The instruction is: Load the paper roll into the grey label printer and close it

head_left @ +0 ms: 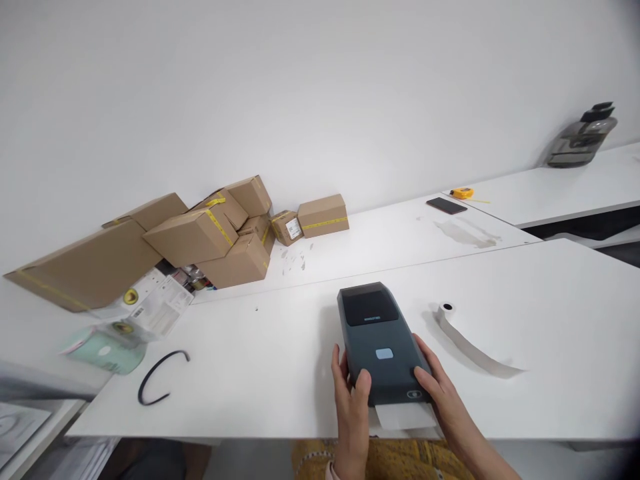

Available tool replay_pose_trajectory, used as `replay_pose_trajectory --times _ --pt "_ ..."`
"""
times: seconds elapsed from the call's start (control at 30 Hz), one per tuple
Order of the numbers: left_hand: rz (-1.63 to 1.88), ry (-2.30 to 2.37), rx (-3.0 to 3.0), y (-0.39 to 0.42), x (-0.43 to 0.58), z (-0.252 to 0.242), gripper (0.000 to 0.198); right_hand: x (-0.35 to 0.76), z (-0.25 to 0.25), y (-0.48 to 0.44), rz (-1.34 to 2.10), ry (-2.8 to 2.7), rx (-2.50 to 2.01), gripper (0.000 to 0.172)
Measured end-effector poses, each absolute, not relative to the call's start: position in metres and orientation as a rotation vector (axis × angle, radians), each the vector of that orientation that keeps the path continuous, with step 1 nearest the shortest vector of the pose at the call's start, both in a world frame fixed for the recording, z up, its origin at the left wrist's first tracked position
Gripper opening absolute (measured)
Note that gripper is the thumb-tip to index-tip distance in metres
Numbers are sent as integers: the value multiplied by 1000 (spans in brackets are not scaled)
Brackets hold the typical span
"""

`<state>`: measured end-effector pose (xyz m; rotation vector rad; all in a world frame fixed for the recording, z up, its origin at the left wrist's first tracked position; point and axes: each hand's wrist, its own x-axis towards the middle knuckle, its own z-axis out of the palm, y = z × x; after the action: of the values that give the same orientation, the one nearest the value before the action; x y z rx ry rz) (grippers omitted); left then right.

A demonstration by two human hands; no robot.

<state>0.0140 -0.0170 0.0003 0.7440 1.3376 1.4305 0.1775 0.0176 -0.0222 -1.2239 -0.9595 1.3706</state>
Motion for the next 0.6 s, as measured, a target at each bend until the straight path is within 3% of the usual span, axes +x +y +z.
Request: replay_pose_trajectory --times 0.3,0.6 --pt "1394 1516 948 -20 23 -2 74 169 -29 15 1210 -1027 -1216 75" --pt "1343 1492 911 -34 16 3 75 179 -40 17 1290 -1112 -1078 75"
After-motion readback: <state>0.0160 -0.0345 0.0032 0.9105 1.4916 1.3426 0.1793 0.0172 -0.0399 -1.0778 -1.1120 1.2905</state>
